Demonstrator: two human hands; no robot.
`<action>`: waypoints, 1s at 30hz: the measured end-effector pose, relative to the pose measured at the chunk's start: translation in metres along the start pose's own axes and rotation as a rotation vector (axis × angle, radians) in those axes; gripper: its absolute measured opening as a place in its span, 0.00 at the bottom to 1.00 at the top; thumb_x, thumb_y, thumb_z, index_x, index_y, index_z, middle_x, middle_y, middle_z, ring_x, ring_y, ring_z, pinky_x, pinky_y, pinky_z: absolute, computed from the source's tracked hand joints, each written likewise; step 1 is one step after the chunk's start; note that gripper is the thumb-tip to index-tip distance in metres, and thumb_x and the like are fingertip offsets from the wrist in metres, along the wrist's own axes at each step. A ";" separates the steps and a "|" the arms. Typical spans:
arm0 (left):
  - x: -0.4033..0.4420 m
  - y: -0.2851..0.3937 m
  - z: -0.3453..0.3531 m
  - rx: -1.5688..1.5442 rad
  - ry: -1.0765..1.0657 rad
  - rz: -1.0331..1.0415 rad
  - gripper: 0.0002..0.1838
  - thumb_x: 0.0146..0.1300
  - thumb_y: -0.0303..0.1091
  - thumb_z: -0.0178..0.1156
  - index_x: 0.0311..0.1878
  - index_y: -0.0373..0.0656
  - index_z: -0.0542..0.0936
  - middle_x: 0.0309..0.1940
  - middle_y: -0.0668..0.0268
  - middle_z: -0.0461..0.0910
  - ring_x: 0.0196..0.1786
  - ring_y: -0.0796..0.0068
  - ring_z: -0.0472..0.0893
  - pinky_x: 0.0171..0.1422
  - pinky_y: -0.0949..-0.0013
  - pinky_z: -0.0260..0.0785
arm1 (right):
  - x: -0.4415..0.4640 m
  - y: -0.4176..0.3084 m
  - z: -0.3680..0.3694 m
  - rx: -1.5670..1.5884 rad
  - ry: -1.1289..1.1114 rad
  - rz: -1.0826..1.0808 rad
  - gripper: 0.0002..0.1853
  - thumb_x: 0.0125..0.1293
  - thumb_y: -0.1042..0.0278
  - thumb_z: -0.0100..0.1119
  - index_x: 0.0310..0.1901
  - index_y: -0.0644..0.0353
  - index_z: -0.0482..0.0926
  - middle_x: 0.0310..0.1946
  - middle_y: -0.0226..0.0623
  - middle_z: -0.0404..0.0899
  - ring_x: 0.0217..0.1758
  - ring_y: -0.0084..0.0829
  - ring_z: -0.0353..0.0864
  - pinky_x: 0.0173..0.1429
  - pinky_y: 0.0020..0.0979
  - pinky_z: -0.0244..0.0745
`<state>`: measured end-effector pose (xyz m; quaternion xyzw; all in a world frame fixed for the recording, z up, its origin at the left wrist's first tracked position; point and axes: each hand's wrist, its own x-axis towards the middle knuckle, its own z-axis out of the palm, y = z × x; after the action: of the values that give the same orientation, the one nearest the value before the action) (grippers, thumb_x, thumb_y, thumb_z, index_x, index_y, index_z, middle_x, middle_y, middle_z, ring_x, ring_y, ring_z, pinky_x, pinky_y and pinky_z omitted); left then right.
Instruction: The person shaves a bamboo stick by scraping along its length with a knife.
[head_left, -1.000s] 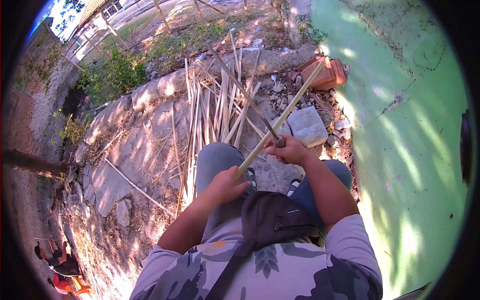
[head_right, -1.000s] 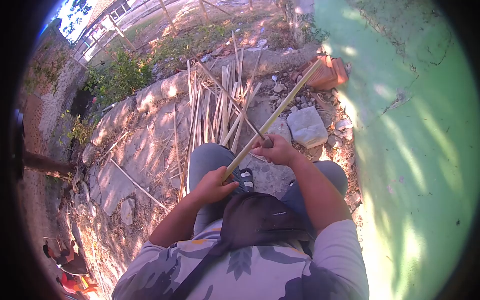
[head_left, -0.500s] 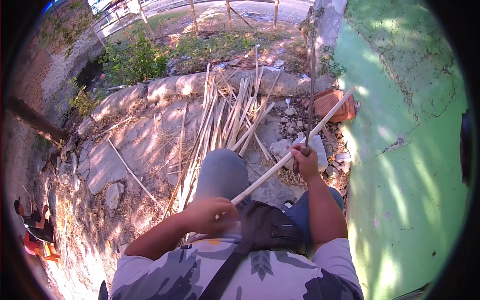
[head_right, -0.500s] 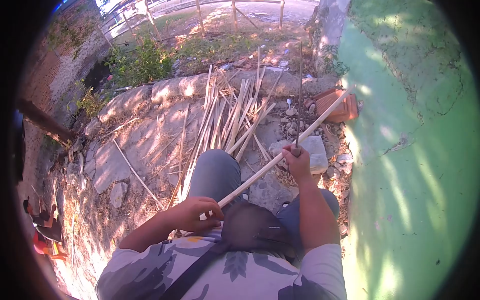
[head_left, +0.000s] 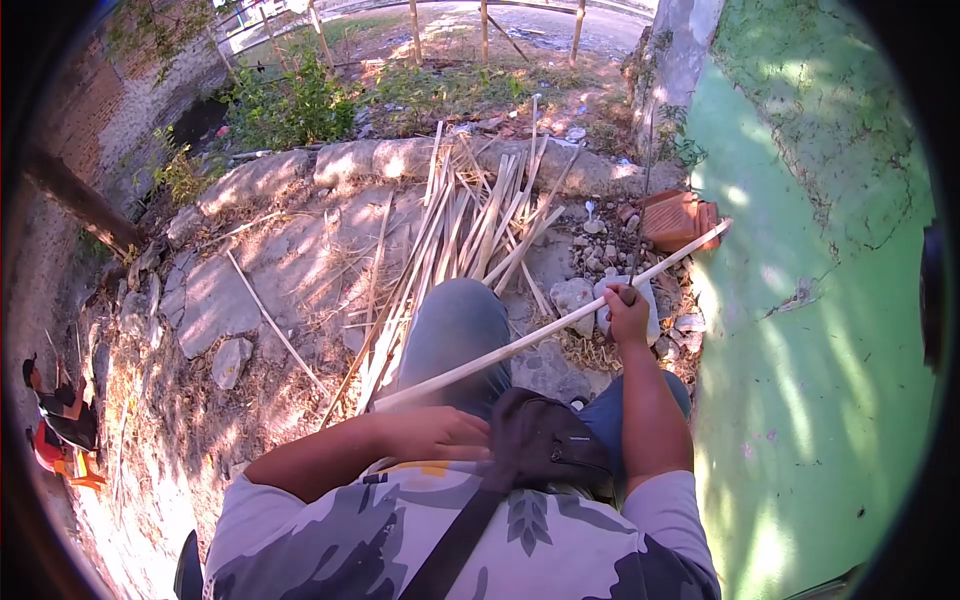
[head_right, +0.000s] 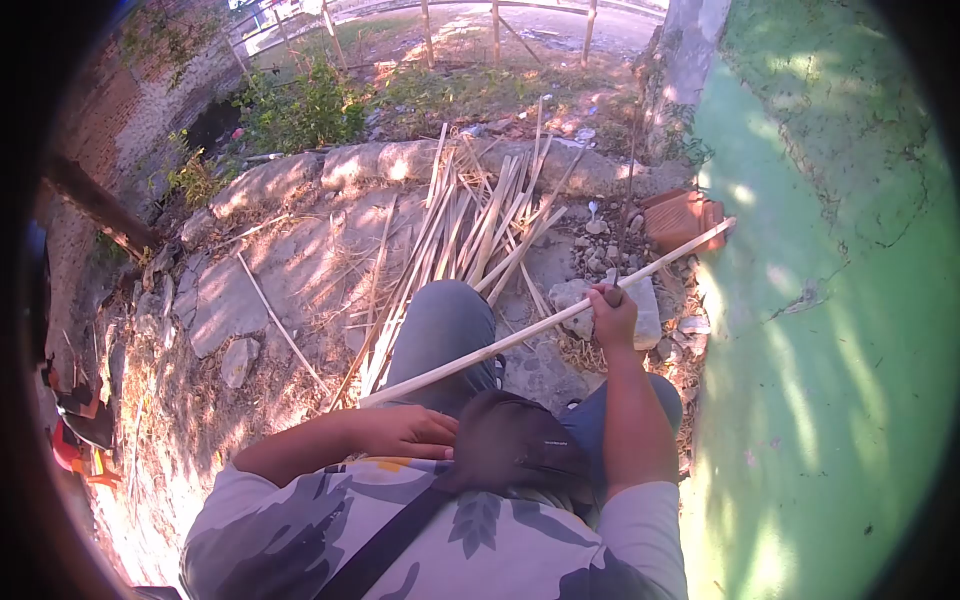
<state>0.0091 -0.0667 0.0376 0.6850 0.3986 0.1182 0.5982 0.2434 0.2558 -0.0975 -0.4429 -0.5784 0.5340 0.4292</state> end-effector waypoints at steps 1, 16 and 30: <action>0.004 0.000 0.002 0.020 0.038 0.051 0.26 0.82 0.45 0.51 0.69 0.32 0.77 0.70 0.45 0.75 0.74 0.43 0.72 0.78 0.49 0.64 | 0.000 0.000 0.000 0.006 -0.002 0.003 0.08 0.68 0.70 0.70 0.44 0.64 0.87 0.28 0.27 0.82 0.23 0.17 0.74 0.27 0.24 0.69; 0.027 -0.002 0.003 -0.021 -0.066 0.070 0.29 0.75 0.48 0.60 0.67 0.34 0.77 0.67 0.44 0.76 0.71 0.47 0.74 0.76 0.51 0.65 | 0.005 0.014 -0.004 -0.026 0.014 0.009 0.08 0.67 0.67 0.72 0.43 0.60 0.88 0.28 0.28 0.83 0.24 0.19 0.77 0.27 0.26 0.72; 0.036 0.006 0.004 0.084 -0.156 0.020 0.28 0.71 0.40 0.66 0.69 0.35 0.76 0.69 0.45 0.75 0.71 0.46 0.73 0.79 0.51 0.62 | 0.008 0.016 -0.001 -0.067 0.033 -0.006 0.08 0.68 0.68 0.71 0.44 0.63 0.88 0.30 0.28 0.82 0.23 0.18 0.74 0.26 0.24 0.70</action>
<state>0.0382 -0.0444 0.0310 0.7207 0.3486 0.0536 0.5968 0.2429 0.2647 -0.1129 -0.4640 -0.5900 0.5057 0.4252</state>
